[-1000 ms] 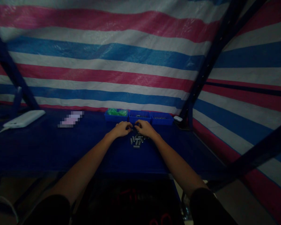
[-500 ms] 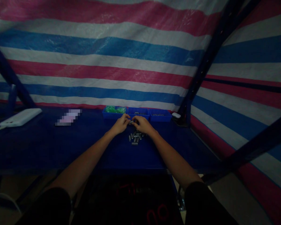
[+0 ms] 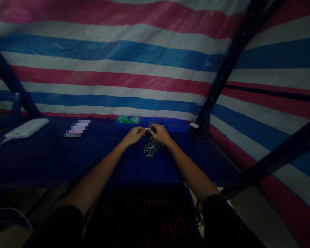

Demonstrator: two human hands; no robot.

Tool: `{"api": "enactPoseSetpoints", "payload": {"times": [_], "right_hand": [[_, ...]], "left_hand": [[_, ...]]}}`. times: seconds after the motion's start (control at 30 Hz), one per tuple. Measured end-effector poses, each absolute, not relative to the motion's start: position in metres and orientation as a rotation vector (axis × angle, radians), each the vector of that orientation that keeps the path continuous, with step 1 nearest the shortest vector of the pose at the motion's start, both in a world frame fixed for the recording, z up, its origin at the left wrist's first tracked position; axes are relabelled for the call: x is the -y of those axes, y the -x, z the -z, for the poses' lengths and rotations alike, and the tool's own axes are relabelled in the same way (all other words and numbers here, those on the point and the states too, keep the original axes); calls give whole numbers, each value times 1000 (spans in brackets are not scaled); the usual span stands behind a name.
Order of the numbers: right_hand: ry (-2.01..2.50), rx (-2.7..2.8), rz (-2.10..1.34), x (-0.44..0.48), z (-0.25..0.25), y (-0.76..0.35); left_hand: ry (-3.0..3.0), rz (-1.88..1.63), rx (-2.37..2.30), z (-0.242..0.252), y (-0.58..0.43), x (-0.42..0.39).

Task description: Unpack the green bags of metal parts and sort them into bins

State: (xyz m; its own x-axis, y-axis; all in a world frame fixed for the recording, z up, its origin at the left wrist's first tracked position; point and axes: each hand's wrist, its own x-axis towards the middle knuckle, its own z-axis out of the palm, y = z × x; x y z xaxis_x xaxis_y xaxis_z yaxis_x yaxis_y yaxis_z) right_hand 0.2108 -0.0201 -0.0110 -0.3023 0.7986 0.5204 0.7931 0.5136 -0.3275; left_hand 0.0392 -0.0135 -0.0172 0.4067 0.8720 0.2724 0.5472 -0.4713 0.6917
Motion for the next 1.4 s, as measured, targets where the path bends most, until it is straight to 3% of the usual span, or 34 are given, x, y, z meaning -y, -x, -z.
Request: {"api": "enactPoseSetpoints", "payload": {"times": [0.13,0.2,0.47,0.77,1.4], "right_hand": [[1549,1838,113,6,5,-225],[1577,1760,131,3,3,-232],[1450,1902,-73,20,14,-221],[1087,2204,-106,27,19,-199],[1082,2248,108,28,12,-211]], "left_hand": [[-2364,-313,-1134,10,-26,32],[-2486,-260,-1097,10,-22,43],[-2506,-381,-1084,22,-18,33],[-1916,-995,-1086,28,-21,4],[-1768,-953,-831,20,-34,-1]]}}
